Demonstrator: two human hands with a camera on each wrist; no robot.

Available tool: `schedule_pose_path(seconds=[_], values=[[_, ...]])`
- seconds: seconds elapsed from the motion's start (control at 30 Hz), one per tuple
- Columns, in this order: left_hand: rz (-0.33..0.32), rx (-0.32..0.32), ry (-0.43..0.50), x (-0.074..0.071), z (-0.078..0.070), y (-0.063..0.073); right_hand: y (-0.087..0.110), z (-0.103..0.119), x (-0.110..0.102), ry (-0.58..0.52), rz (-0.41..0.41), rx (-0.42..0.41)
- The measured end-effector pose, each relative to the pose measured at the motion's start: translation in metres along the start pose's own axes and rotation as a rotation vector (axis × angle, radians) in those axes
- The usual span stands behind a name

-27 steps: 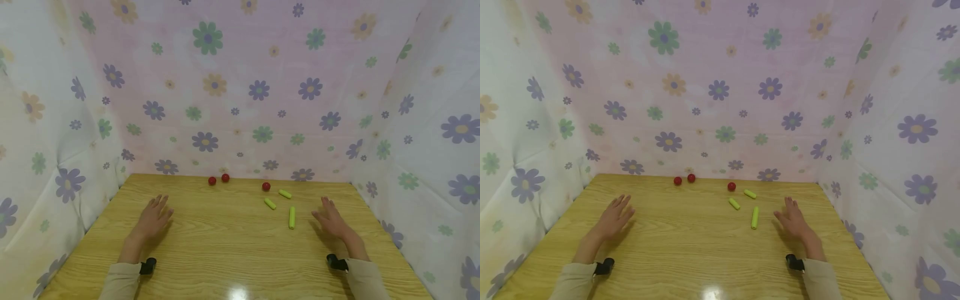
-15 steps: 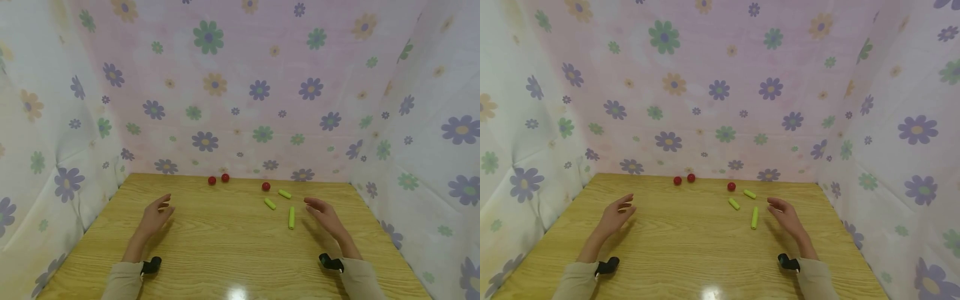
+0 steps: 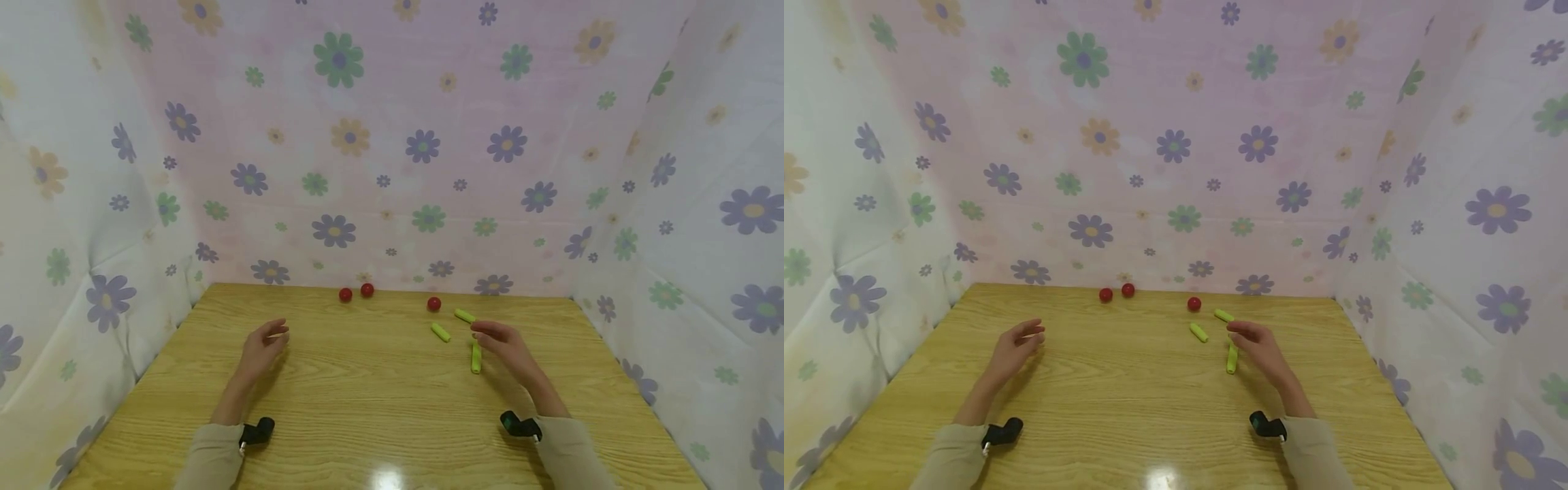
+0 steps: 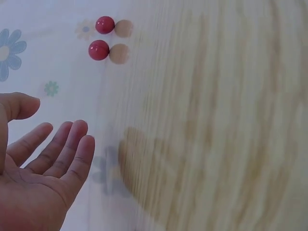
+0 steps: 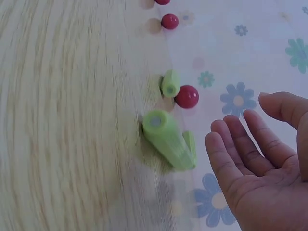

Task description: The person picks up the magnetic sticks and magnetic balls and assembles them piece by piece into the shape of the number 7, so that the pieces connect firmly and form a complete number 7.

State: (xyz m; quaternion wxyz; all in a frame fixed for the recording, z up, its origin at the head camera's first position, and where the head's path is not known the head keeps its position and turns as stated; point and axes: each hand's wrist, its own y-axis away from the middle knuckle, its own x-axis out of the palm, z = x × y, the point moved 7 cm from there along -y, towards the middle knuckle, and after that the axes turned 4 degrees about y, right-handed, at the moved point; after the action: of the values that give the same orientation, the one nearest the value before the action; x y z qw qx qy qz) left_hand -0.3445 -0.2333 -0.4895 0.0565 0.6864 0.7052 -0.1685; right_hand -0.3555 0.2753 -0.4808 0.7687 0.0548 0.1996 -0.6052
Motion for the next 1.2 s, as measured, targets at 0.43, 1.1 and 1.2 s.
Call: schedule_pose_path(seconds=[0.43, 1.1, 1.2], values=[[-0.038, -0.039, 0.019, 0.008, 0.007, -0.002, -0.013, 0.006, 0.035, 0.06, -0.026, 0.043], [-0.086, -0.137, 0.123, 0.02, 0.011, -0.012, -0.027, 0.009, 0.063, 0.171, -0.064, 0.151], [-0.09, -0.134, 0.11, 0.022, 0.009, -0.013, -0.029, 0.005, 0.065, 0.175, -0.061, 0.162]])
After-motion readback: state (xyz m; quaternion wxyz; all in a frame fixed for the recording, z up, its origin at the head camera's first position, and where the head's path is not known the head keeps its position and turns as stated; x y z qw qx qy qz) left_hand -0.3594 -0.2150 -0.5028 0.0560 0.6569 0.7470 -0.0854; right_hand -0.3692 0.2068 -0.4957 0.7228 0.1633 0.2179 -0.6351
